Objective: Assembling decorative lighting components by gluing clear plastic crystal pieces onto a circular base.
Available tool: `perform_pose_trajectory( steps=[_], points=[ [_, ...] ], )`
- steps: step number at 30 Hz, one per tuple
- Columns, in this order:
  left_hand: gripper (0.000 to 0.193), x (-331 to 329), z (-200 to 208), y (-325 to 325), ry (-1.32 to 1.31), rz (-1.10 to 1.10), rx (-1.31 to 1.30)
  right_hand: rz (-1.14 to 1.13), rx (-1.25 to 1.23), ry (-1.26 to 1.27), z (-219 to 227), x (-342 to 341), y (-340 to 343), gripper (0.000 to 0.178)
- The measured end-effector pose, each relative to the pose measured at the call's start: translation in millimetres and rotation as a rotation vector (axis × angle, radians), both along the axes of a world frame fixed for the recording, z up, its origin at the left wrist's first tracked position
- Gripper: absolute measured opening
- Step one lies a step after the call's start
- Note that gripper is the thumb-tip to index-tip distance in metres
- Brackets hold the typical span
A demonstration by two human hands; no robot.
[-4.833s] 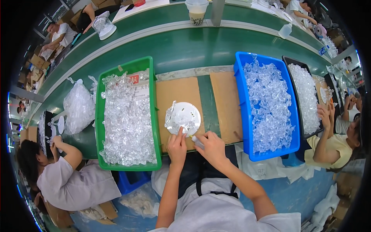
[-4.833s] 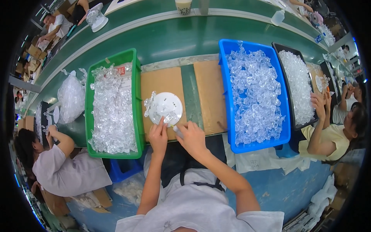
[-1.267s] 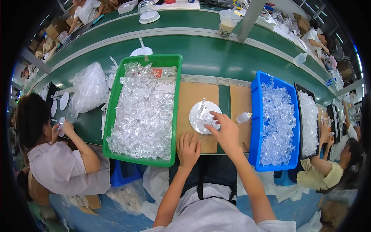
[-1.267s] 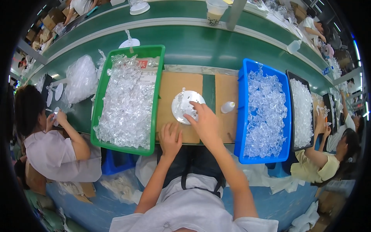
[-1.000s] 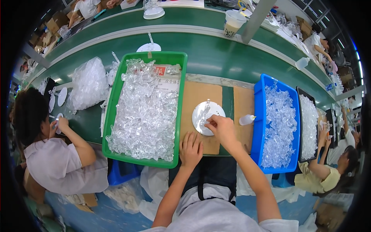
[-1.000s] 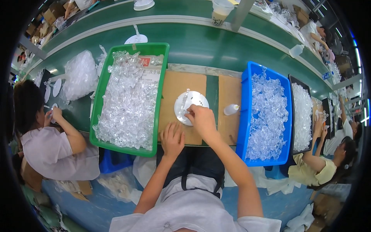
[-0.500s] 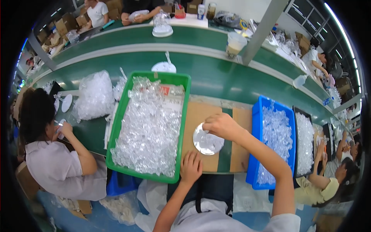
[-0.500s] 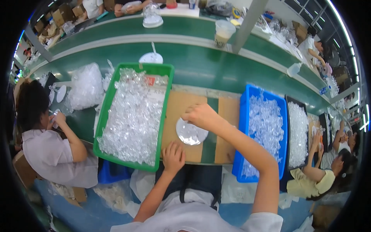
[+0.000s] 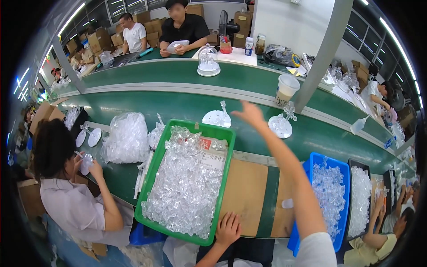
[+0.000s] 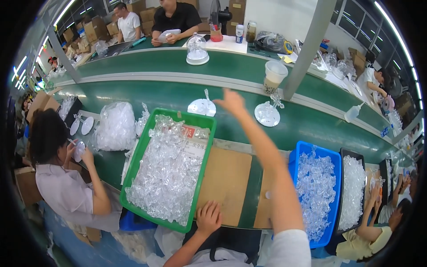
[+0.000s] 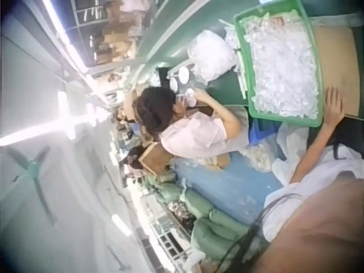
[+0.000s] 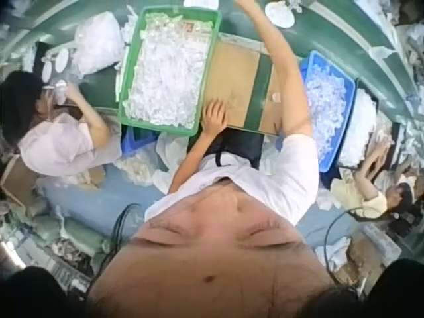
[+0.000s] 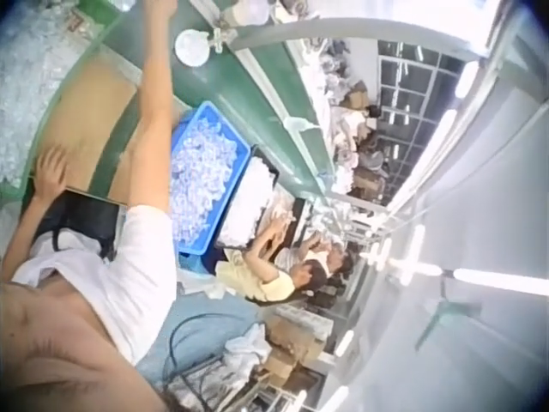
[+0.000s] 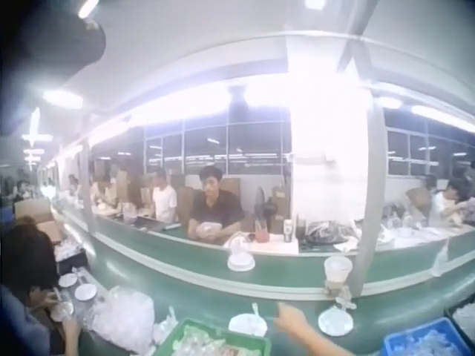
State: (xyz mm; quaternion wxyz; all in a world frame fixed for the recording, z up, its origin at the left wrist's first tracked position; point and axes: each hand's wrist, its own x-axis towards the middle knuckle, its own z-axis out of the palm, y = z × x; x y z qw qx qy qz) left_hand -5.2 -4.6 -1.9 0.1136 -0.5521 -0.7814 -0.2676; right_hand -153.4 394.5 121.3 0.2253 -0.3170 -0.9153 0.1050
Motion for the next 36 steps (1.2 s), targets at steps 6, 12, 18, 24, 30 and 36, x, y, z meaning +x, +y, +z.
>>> perform_pose_trajectory(
  steps=[6, 12, 18, 24, 30, 36],
  points=[
    [0.031, 3, 2, 10, -0.015, -0.026, 0.038, -0.214, 0.056, -0.007, -41, -33, 19, 0.013],
    [0.029, 0, 3, 7, -0.027, -0.012, 0.073, 0.257, -0.231, -0.130, -15, 142, 62, 0.017],
    [0.041, -1, 10, 7, -0.106, -0.024, 0.046, 0.288, -0.381, -0.068, 15, 216, -60, 0.018],
    [0.048, -3, 10, 10, -0.167, -0.037, 0.118, 0.634, -0.472, -0.333, 11, 215, -127, 0.038],
    [0.053, -7, 20, 5, -0.122, -0.118, -0.078, 0.532, -0.299, -0.493, 55, 116, -104, 0.046],
    [0.051, 1, 15, 5, -0.109, -0.179, -0.092, 0.408, 0.123, -0.521, -28, -4, -114, 0.030]
  ],
)
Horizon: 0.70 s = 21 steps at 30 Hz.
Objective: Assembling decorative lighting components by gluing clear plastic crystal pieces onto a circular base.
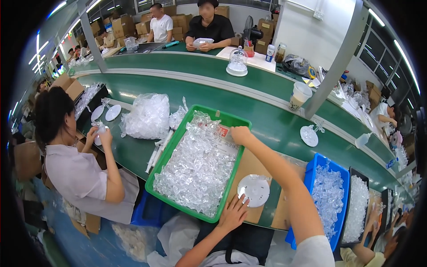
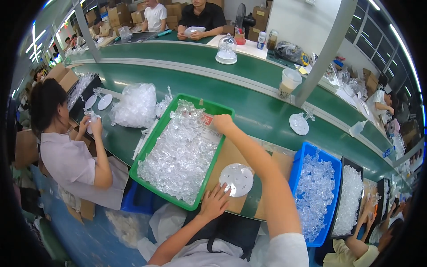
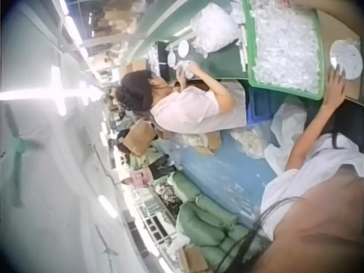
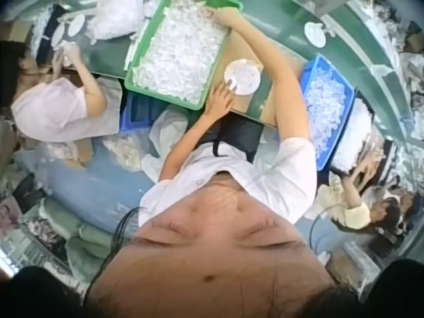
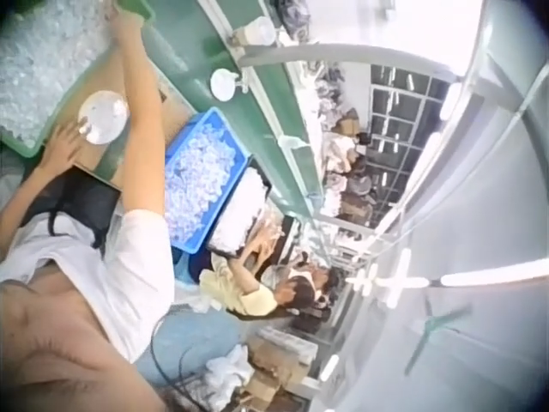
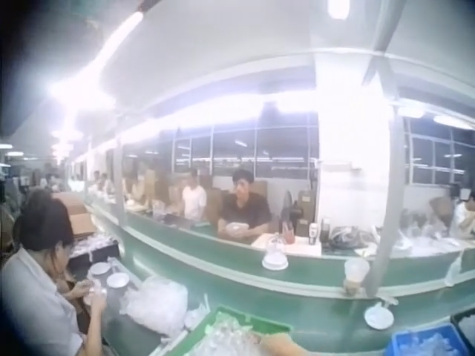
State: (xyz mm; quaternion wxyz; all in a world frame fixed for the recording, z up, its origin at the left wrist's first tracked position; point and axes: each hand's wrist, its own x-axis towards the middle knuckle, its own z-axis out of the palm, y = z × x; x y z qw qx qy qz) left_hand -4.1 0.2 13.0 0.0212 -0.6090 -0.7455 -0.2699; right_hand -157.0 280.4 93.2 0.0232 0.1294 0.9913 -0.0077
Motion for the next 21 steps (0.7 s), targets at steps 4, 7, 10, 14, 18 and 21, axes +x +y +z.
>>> perform_pose_trajectory(
  steps=[4, 7, 10, 14, 18, 21],
  points=[
    [0.045, 10, -1, -16, -0.062, 0.030, 0.012, 0.075, 0.087, -0.247, 23, -3, -27, 0.029],
    [0.043, 6, 7, -19, -0.176, -0.014, 0.027, 0.129, -0.181, 0.263, 46, 42, -20, 0.026],
    [0.041, 4, 27, -24, -0.651, 0.010, 0.132, 0.170, -0.549, 0.463, 105, 118, -51, 0.027],
    [0.040, 4, 87, -18, -1.875, -0.049, 0.353, 0.364, -0.429, 0.420, 112, 219, -108, 0.035],
    [0.033, 10, 89, -4, -1.920, -0.071, 0.270, 0.177, -0.440, 0.375, 105, 263, -139, 0.039],
    [0.029, 17, 85, 0, -1.923, 0.006, 0.260, -0.032, -0.649, 0.500, 99, 272, -159, 0.037]
  ],
)
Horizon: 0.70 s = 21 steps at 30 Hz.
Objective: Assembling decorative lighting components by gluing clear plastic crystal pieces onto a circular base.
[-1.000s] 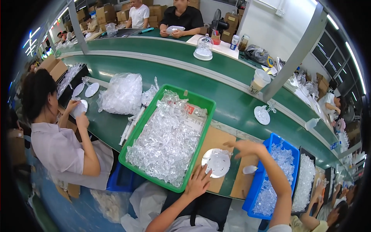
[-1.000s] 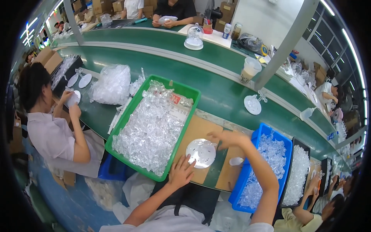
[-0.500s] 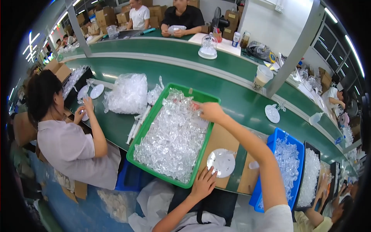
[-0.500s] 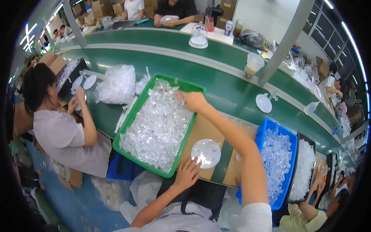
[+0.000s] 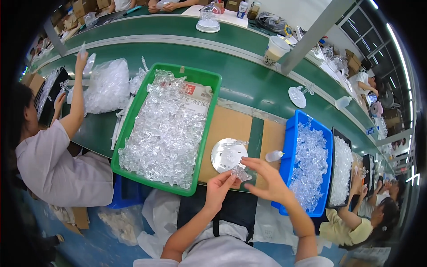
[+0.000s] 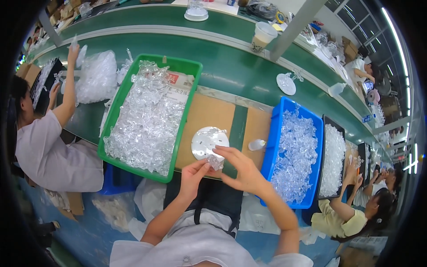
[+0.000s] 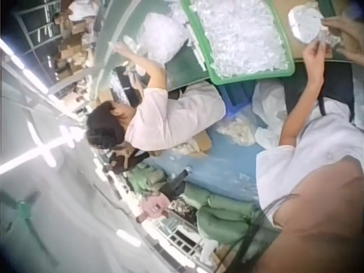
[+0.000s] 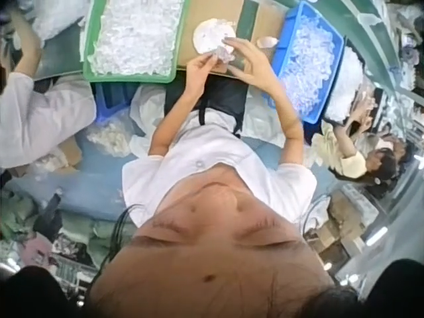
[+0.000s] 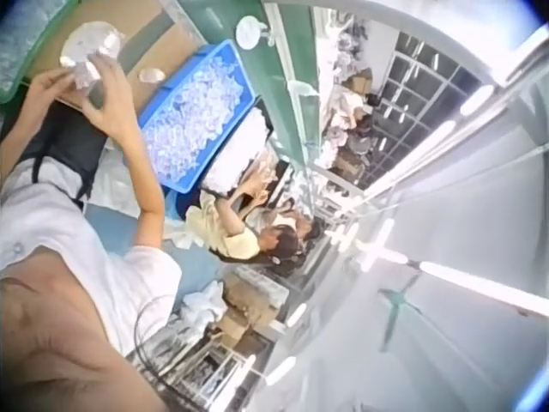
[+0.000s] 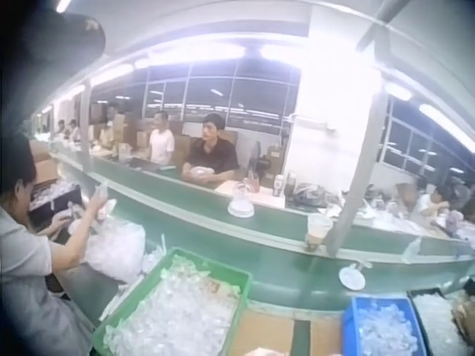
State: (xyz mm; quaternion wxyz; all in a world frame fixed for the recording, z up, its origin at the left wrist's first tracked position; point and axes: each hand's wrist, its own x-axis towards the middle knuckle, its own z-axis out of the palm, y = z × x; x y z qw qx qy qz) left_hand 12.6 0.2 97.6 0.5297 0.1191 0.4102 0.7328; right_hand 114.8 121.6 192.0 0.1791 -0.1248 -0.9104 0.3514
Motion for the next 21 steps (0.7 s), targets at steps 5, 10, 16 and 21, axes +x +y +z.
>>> perform_pose_trajectory(
  steps=[5, 10, 16, 21],
  points=[
    [0.027, 12, -24, 0, 0.235, 0.111, -0.107, -0.371, -0.305, -0.025, -63, 11, -22, 0.038],
    [0.034, -19, -65, -11, 1.443, 0.064, -0.245, -0.599, -0.663, 0.003, -102, 5, -15, 0.020],
    [0.049, 20, -73, -14, 1.741, -0.025, -0.305, -0.696, -0.333, -0.125, -112, -23, -27, 0.030],
    [0.043, 28, -72, -10, 1.732, 0.036, -0.267, -0.711, -0.139, -0.142, -120, -30, -34, 0.028]
  ],
)
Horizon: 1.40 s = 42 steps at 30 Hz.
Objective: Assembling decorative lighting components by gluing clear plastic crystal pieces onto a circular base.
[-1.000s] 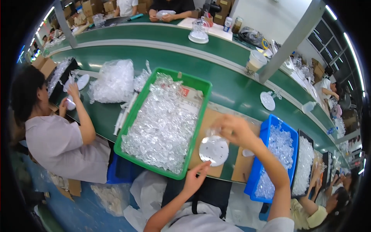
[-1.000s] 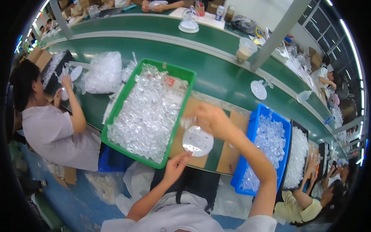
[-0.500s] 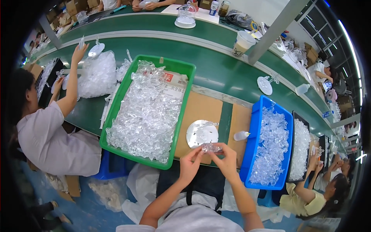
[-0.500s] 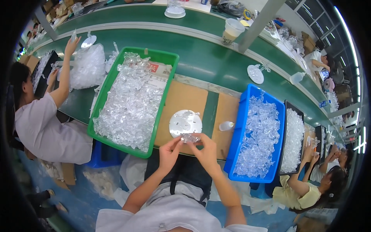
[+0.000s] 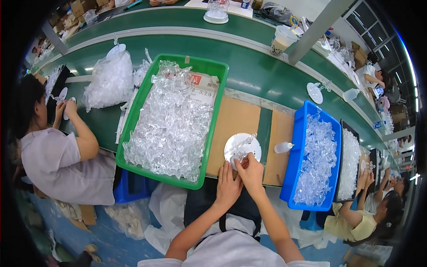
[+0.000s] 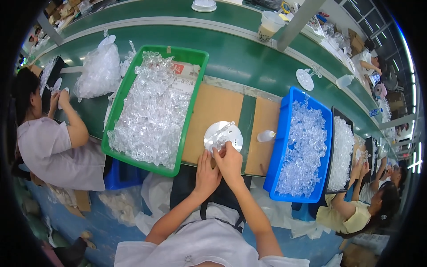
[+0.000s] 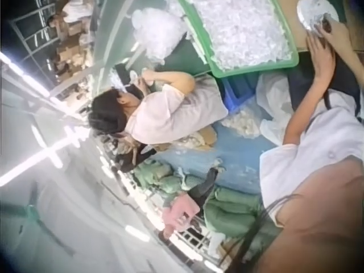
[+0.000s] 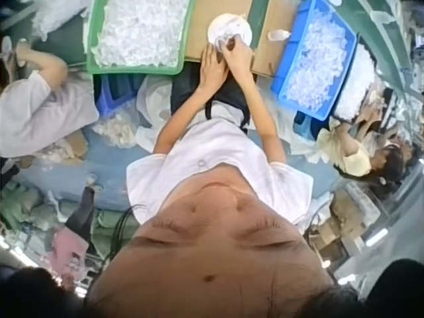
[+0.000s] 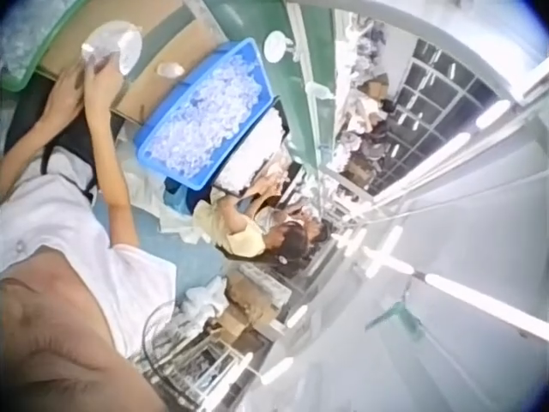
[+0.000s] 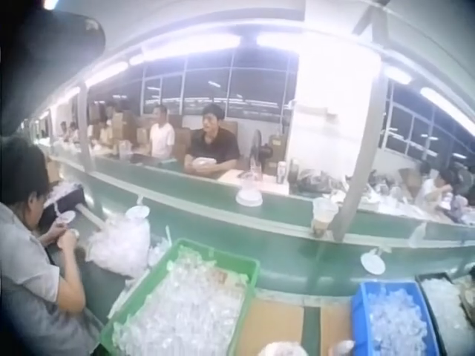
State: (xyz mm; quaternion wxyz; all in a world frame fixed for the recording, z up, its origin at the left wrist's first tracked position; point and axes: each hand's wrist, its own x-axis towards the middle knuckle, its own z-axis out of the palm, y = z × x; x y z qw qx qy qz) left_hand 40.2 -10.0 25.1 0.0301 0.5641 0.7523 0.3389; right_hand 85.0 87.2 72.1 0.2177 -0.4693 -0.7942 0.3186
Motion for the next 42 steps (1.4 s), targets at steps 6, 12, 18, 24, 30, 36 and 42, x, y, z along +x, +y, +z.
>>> perform_pose_trajectory(
  steps=[6, 12, 18, 24, 30, 36, 42],
  points=[
    [0.041, -5, -5, -2, 0.031, -0.024, 0.013, 0.097, 0.102, -0.071, 7, -6, 4, 0.027],
    [0.038, -3, -11, -2, 0.059, -0.003, 0.030, 0.102, 0.111, -0.111, 5, -9, 5, 0.026],
    [0.036, -3, -14, -2, 0.041, 0.007, 0.040, 0.112, 0.152, -0.195, 3, -19, 8, 0.023],
    [0.035, -2, -16, -2, 0.052, 0.009, 0.023, 0.156, 0.132, -0.373, 9, -23, 11, 0.024],
    [0.035, -3, -14, -3, 0.028, -0.003, 0.020, 0.133, 0.170, -0.293, 8, -21, 11, 0.025],
    [0.032, -6, -12, -4, -0.035, -0.035, 0.014, 0.153, 0.152, -0.346, 3, -22, 15, 0.024],
    [0.046, -27, 7, -9, -0.341, 0.140, 0.046, 0.117, 0.173, -0.274, 2, -23, 3, 0.024]
  ],
)
